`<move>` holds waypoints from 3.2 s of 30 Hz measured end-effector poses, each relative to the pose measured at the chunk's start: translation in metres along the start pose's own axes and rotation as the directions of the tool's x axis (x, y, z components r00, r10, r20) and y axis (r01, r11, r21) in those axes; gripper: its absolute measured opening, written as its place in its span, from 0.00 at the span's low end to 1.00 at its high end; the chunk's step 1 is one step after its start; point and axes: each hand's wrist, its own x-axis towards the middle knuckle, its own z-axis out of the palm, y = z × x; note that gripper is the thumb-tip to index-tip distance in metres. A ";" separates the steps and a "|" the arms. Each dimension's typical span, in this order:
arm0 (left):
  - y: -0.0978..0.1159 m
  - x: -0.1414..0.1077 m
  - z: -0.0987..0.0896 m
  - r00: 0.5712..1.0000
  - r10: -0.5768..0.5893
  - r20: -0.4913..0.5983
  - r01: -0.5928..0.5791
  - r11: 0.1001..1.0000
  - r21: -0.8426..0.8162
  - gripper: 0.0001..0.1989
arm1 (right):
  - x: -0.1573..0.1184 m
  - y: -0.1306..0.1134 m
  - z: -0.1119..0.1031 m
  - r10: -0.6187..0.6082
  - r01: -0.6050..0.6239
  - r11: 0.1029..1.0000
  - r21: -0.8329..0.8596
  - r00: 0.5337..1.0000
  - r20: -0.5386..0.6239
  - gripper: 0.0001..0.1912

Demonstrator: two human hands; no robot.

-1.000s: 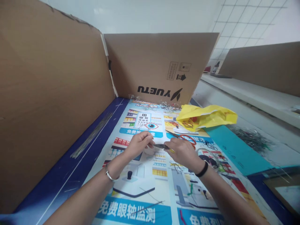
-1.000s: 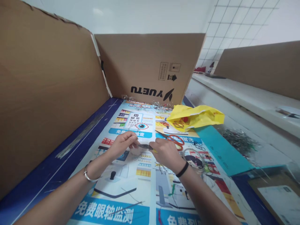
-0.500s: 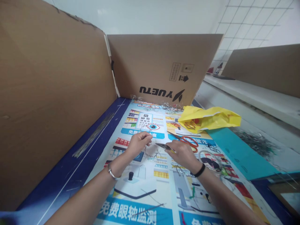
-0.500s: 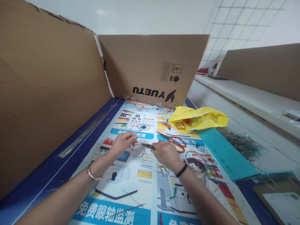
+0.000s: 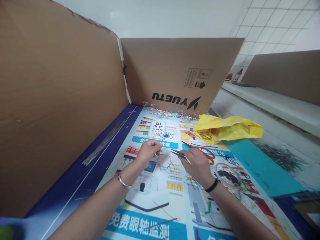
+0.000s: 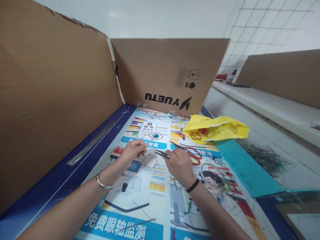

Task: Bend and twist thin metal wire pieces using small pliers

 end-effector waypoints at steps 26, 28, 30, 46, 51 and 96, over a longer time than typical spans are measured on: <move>0.005 -0.010 0.016 0.997 -0.076 0.008 0.076 0.994 0.080 0.10 | 0.003 -0.011 -0.015 -0.239 0.262 0.939 -0.222 0.963 0.125 0.11; 0.002 -0.010 0.017 0.997 -0.076 0.014 0.075 0.994 0.080 0.10 | 0.003 -0.012 -0.016 -0.251 0.277 0.933 -0.230 0.958 0.135 0.11; -0.001 -0.009 0.017 0.997 -0.081 0.004 0.080 0.993 0.091 0.10 | 0.004 -0.012 -0.016 -0.254 0.281 0.931 -0.232 0.957 0.139 0.10; 0.001 -0.010 0.017 0.997 -0.072 0.003 0.071 0.989 0.131 0.12 | 0.003 -0.012 -0.017 -0.223 0.243 0.961 -0.132 0.964 0.147 0.12; -0.001 -0.009 0.017 0.999 -0.040 -0.020 0.043 0.988 0.148 0.12 | 0.004 -0.014 -0.017 -0.216 0.244 0.955 -0.169 0.962 0.164 0.11; 0.005 -0.005 0.001 0.907 0.420 0.028 -0.359 0.737 0.572 0.11 | 0.017 0.003 -0.018 0.155 -0.354 0.873 0.337 0.855 0.495 0.11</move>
